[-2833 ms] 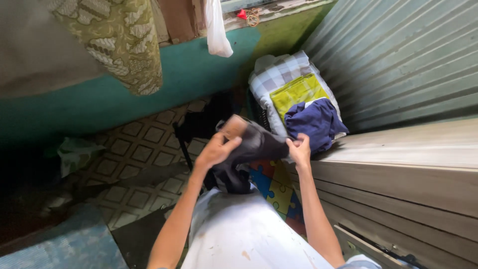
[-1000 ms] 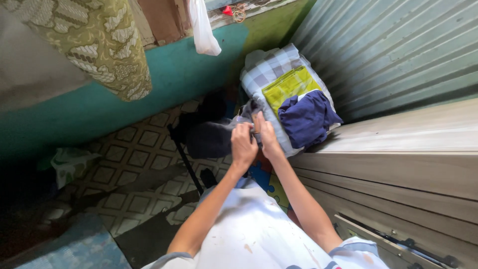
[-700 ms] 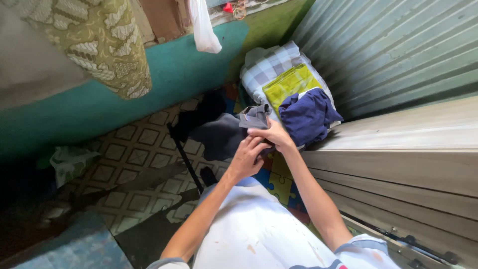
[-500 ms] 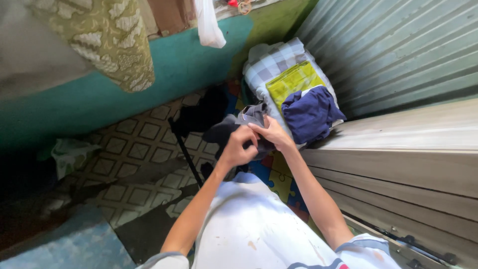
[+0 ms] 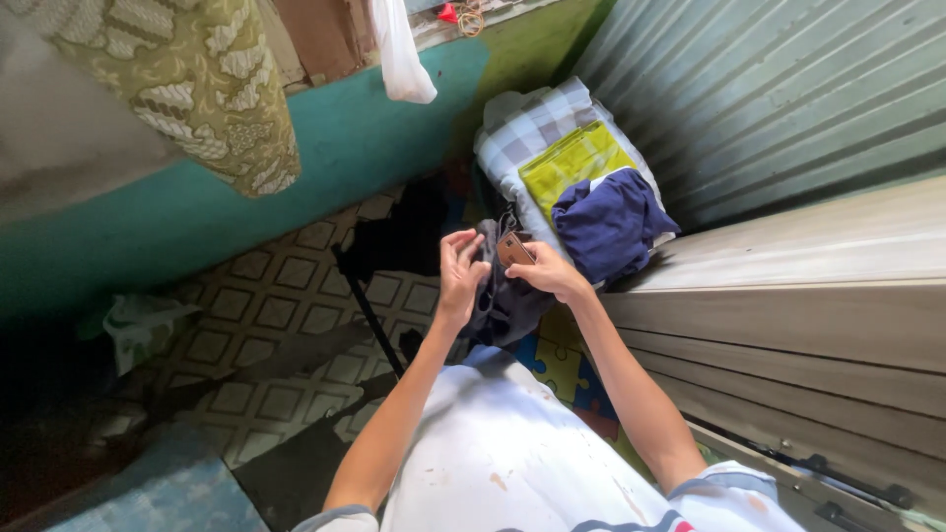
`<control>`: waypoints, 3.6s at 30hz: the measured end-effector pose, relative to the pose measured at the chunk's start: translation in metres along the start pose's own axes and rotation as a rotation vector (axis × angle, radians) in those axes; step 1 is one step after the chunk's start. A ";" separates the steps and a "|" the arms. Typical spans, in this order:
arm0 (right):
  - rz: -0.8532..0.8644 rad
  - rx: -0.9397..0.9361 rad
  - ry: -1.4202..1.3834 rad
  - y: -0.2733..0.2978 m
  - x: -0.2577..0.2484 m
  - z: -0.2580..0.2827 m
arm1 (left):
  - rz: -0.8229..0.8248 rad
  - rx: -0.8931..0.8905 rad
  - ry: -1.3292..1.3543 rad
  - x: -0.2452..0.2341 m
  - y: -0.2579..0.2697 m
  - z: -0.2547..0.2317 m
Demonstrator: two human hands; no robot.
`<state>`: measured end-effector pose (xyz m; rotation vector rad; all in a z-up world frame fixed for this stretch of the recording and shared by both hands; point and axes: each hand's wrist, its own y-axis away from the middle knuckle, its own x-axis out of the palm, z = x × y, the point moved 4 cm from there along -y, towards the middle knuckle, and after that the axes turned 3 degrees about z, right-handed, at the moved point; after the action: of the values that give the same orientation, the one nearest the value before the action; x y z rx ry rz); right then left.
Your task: The recorder organizes toiletries in a cabinet and then folds items of clothing in a room.
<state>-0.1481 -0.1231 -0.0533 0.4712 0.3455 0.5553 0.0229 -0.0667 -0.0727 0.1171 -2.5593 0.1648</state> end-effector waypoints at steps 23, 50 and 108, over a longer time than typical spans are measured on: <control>-0.319 -0.107 0.394 -0.013 0.007 -0.029 | -0.227 -0.343 -0.271 -0.059 -0.010 0.067; 0.253 -0.568 0.415 0.085 0.078 0.152 | -0.269 -0.204 0.331 -0.104 0.042 0.092; -0.451 -0.253 0.379 -0.126 0.016 -0.109 | -0.163 -0.570 -0.744 -0.179 0.010 0.234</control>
<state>-0.1298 -0.1727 -0.2125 0.0325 0.7127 0.2379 0.0454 -0.0818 -0.3665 0.1928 -3.1827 -0.8095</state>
